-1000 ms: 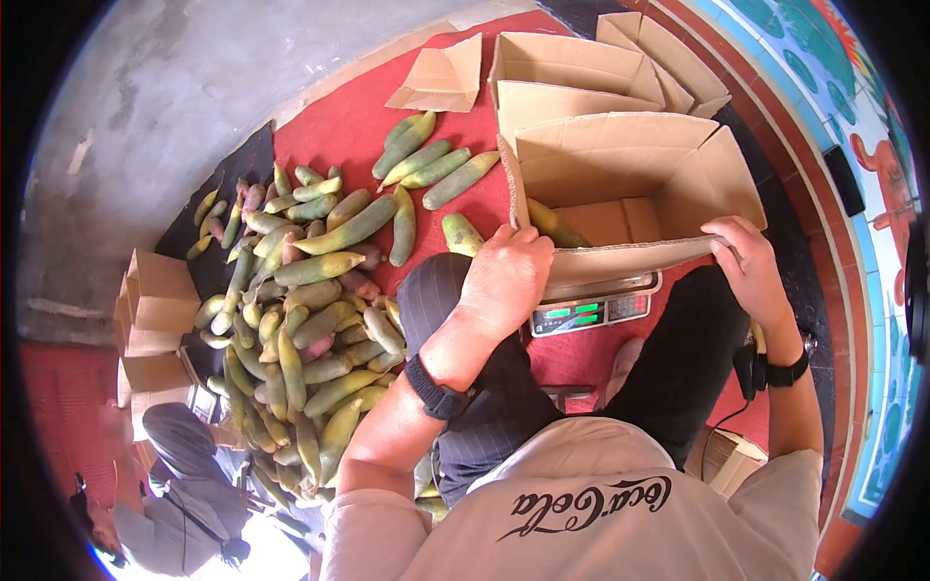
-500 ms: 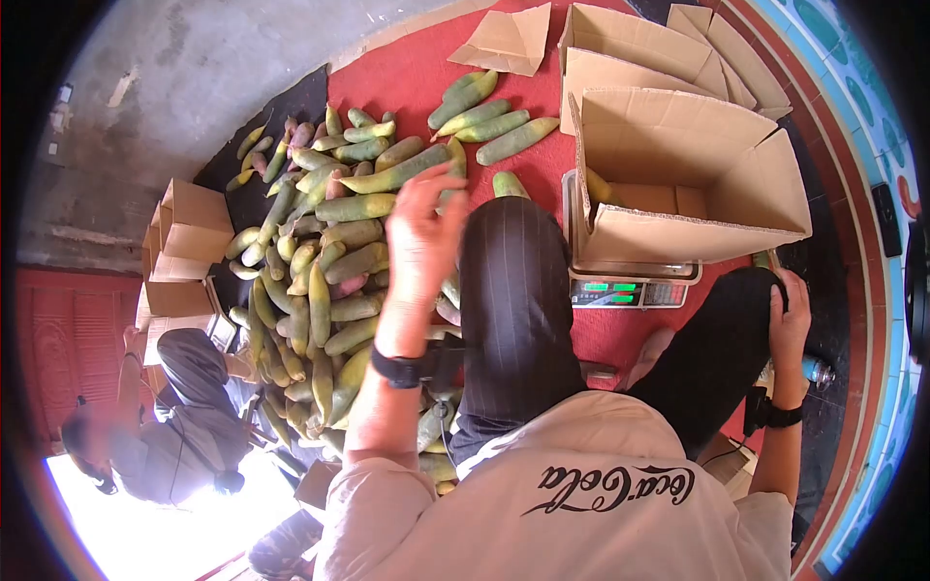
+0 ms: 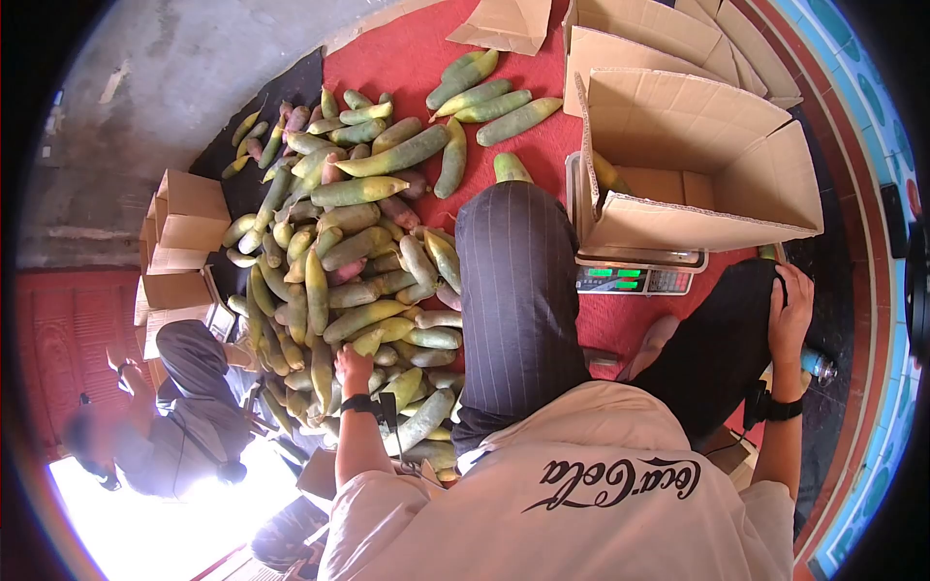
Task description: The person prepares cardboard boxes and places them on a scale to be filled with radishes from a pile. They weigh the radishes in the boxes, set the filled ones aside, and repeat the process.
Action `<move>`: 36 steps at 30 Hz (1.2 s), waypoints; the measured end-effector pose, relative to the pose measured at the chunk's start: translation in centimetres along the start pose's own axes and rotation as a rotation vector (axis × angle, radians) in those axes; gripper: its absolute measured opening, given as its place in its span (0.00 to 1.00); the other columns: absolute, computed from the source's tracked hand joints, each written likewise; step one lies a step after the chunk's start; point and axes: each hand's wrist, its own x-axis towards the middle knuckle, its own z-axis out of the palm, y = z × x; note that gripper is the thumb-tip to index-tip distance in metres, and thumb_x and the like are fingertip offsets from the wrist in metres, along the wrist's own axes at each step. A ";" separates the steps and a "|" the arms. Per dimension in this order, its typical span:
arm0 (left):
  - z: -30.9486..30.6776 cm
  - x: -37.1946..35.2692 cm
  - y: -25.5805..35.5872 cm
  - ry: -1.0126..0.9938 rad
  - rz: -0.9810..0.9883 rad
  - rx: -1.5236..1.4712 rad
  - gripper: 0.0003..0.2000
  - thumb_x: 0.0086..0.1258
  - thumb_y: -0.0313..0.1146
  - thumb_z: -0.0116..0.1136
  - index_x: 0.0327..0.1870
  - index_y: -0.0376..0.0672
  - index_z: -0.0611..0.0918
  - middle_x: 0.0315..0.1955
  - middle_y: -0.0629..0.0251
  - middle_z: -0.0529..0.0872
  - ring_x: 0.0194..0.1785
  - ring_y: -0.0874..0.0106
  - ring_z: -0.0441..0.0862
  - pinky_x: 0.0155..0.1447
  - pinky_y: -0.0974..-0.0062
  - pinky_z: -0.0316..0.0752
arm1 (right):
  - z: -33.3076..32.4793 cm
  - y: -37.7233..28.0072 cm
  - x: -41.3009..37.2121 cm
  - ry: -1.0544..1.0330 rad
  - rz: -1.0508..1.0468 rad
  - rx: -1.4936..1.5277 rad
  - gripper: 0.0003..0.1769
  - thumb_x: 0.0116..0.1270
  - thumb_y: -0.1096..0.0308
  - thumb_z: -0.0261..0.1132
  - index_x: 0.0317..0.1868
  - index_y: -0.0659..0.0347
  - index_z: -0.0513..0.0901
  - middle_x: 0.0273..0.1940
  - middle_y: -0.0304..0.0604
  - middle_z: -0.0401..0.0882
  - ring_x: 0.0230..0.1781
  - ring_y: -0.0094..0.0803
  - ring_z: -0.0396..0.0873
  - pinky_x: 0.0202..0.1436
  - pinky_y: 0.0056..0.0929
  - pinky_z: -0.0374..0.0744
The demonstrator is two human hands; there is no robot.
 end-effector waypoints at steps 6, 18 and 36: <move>1.8 -1.6 -0.7 -0.124 -0.130 0.016 0.34 0.53 0.40 0.67 0.63 0.45 0.67 0.60 0.55 0.67 0.64 0.56 0.68 0.64 0.62 0.69 | 0.1 -0.1 -0.1 -0.001 0.002 -0.011 0.11 0.63 0.76 0.58 0.46 0.65 0.78 0.47 0.50 0.77 0.50 0.47 0.73 0.56 0.38 0.71; 7.7 -5.7 -0.9 -0.249 -0.037 0.170 0.32 0.58 0.54 0.61 0.60 0.46 0.71 0.59 0.56 0.71 0.64 0.56 0.67 0.64 0.55 0.64 | 0.1 -0.2 -0.3 0.013 -0.008 -0.042 0.11 0.63 0.76 0.58 0.47 0.65 0.78 0.48 0.50 0.77 0.50 0.47 0.73 0.56 0.38 0.71; 4.3 -7.7 9.7 -0.227 0.378 0.189 0.17 0.60 0.44 0.60 0.46 0.47 0.83 0.51 0.60 0.79 0.56 0.60 0.76 0.56 0.62 0.73 | 0.2 -0.3 -0.2 0.044 0.015 0.004 0.12 0.62 0.77 0.59 0.46 0.64 0.79 0.47 0.49 0.78 0.49 0.47 0.74 0.56 0.38 0.72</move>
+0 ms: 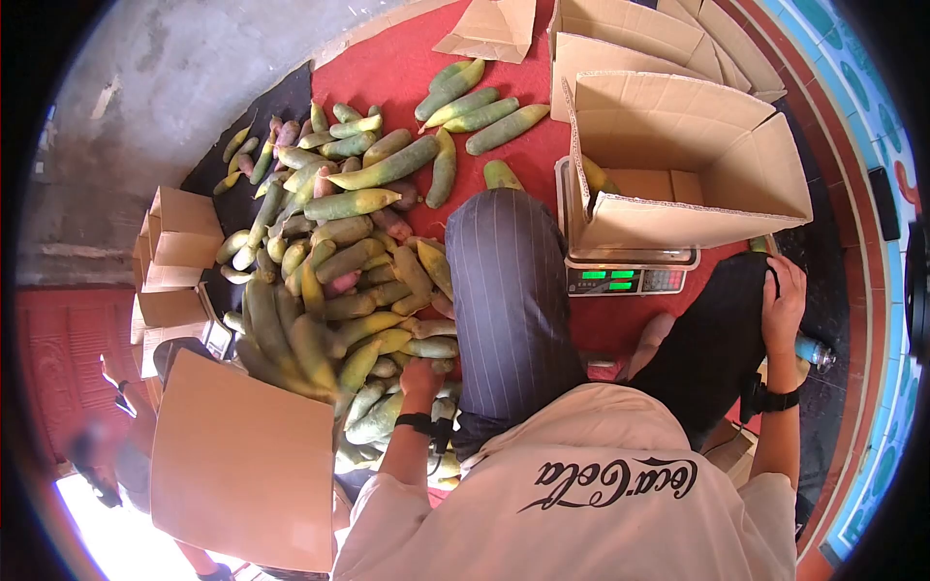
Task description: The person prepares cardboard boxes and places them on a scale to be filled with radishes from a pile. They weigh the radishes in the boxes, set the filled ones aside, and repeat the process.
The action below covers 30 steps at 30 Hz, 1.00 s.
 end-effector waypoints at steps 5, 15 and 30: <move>-5.1 2.6 1.5 0.424 0.205 -0.259 0.25 0.53 0.43 0.68 0.54 0.48 0.78 0.54 0.58 0.76 0.61 0.57 0.70 0.62 0.57 0.67 | 0.1 0.2 0.0 -0.013 0.007 0.000 0.12 0.62 0.77 0.59 0.46 0.65 0.79 0.48 0.49 0.78 0.50 0.47 0.74 0.56 0.38 0.72; -8.4 5.3 0.2 0.297 -0.049 0.012 0.34 0.54 0.51 0.66 0.63 0.51 0.72 0.71 0.62 0.56 0.74 0.53 0.48 0.71 0.44 0.46 | -0.1 0.7 -0.5 -0.034 0.084 0.014 0.11 0.64 0.76 0.58 0.47 0.65 0.79 0.49 0.49 0.77 0.52 0.46 0.73 0.58 0.37 0.71; -9.7 10.0 2.5 0.373 -0.162 -0.080 0.34 0.54 0.44 0.66 0.63 0.48 0.67 0.62 0.61 0.70 0.66 0.63 0.65 0.71 0.45 0.48 | 0.5 0.7 0.0 -0.070 0.108 0.000 0.11 0.63 0.77 0.58 0.46 0.64 0.79 0.50 0.49 0.77 0.52 0.45 0.73 0.58 0.37 0.70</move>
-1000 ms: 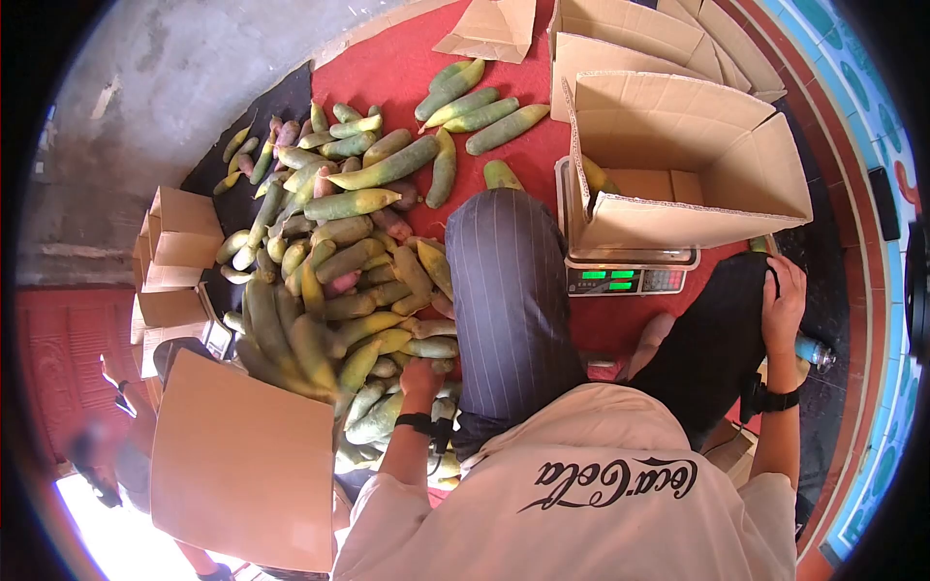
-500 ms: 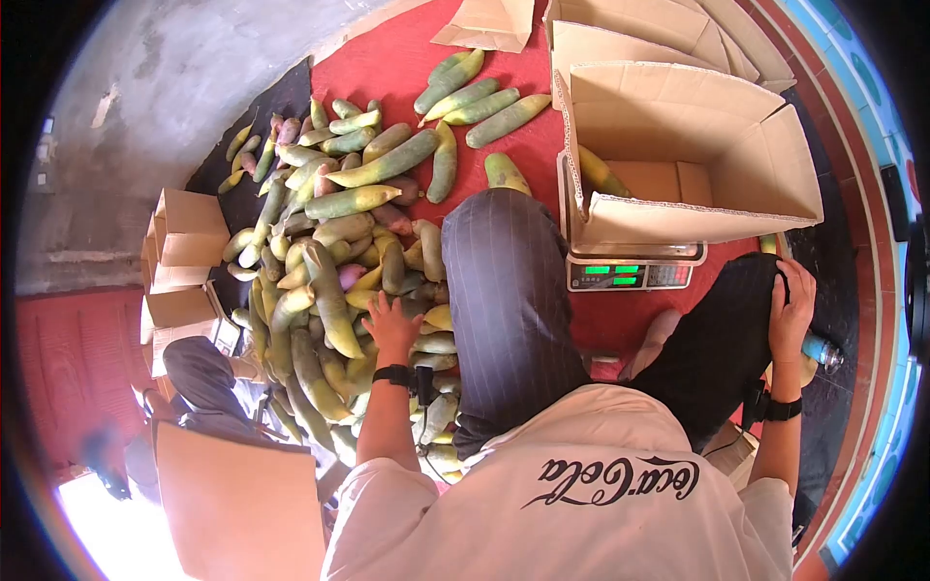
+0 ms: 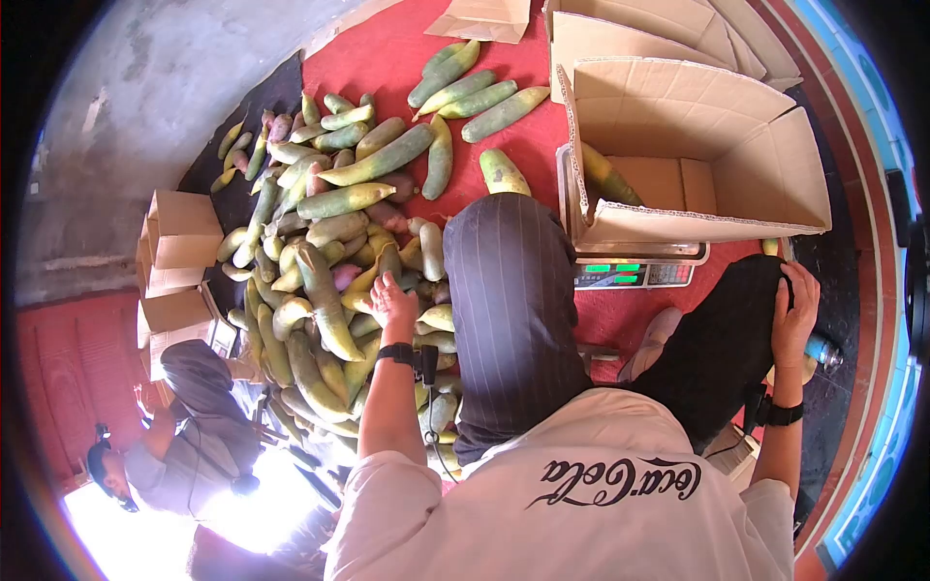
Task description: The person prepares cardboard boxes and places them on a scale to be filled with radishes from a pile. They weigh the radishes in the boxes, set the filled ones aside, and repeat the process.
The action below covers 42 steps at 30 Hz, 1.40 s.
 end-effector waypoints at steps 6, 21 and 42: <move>1.0 3.3 0.2 -0.131 -0.095 0.212 0.33 0.60 0.47 0.62 0.66 0.48 0.64 0.54 0.63 0.77 0.61 0.66 0.72 0.72 0.45 0.46 | -0.5 -0.2 0.0 -0.021 0.032 0.006 0.11 0.65 0.75 0.56 0.46 0.64 0.78 0.50 0.48 0.76 0.53 0.45 0.72 0.60 0.37 0.69; -3.3 1.4 -5.5 -0.224 -0.231 -1.677 0.15 0.67 0.32 0.57 0.50 0.32 0.77 0.43 0.56 0.81 0.43 0.64 0.80 0.49 0.62 0.79 | -0.3 -1.1 0.7 0.015 0.005 0.036 0.11 0.60 0.78 0.59 0.44 0.66 0.78 0.47 0.49 0.77 0.50 0.46 0.73 0.56 0.38 0.71; -20.1 -15.2 7.6 -1.184 0.793 -1.968 0.34 0.59 0.38 0.65 0.62 0.25 0.67 0.52 0.46 0.78 0.49 0.58 0.82 0.46 0.61 0.82 | -8.8 -14.5 3.3 -0.085 -0.421 0.459 0.42 0.40 0.66 0.77 0.60 0.58 0.72 0.58 0.48 0.72 0.55 0.47 0.73 0.59 0.41 0.71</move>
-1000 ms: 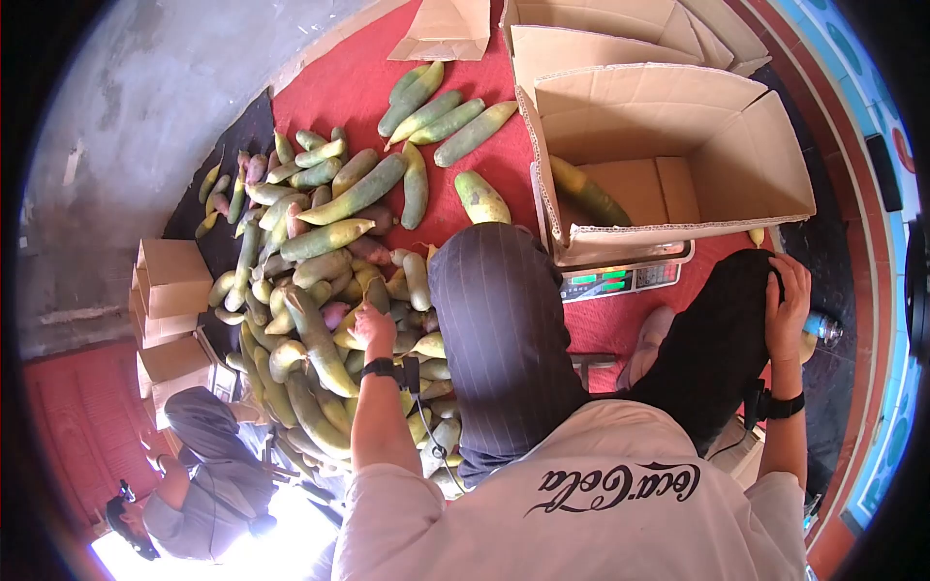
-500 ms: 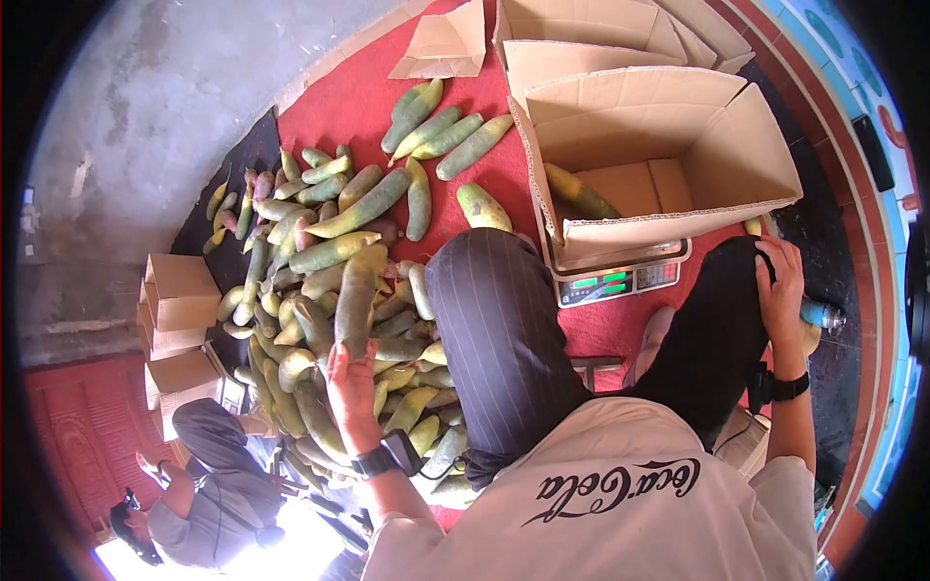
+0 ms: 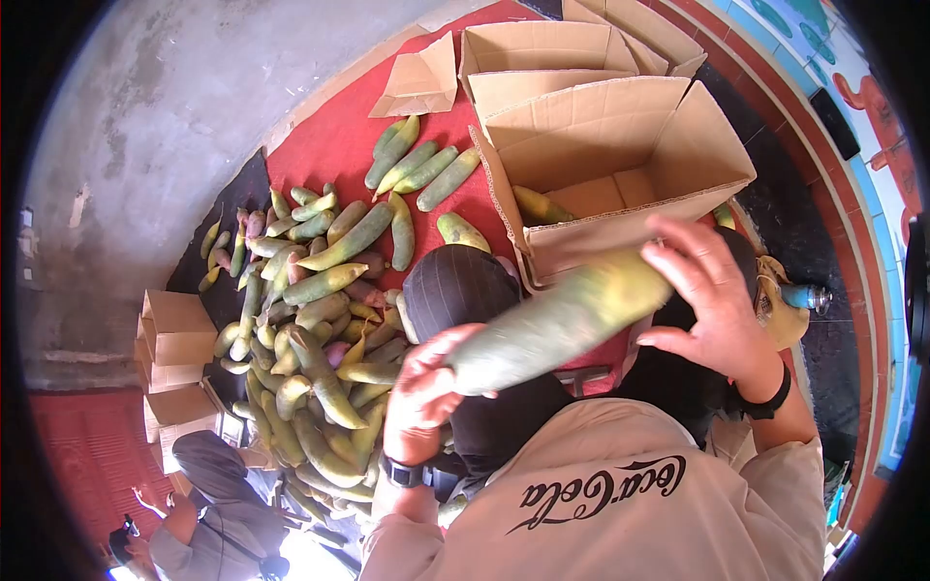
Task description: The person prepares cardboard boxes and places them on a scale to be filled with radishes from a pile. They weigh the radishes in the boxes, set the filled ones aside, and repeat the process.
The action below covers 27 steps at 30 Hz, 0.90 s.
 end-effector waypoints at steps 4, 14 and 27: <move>2.3 2.2 -0.2 -0.189 -0.205 0.120 0.33 0.64 0.42 0.61 0.65 0.30 0.65 0.60 0.53 0.73 0.61 0.64 0.72 0.62 0.67 0.69 | 1.1 1.7 -2.1 -0.087 0.168 0.158 0.39 0.40 0.71 0.75 0.58 0.59 0.71 0.49 0.51 0.77 0.49 0.48 0.76 0.53 0.38 0.75; 1.9 6.7 -1.2 -0.095 0.108 0.126 0.35 0.67 0.50 0.56 0.69 0.40 0.60 0.61 0.47 0.70 0.65 0.55 0.68 0.66 0.59 0.63 | -2.4 7.1 0.7 0.223 0.489 -0.006 0.32 0.50 0.70 0.70 0.57 0.65 0.70 0.47 0.51 0.77 0.49 0.42 0.78 0.55 0.34 0.73; 1.6 7.0 -1.3 -0.131 0.077 0.225 0.24 0.72 0.41 0.52 0.62 0.35 0.69 0.62 0.51 0.71 0.68 0.61 0.64 0.69 0.60 0.59 | 1.3 19.6 6.7 -0.638 0.362 -0.863 0.25 0.48 0.70 0.71 0.49 0.60 0.77 0.41 0.49 0.81 0.44 0.46 0.79 0.45 0.40 0.78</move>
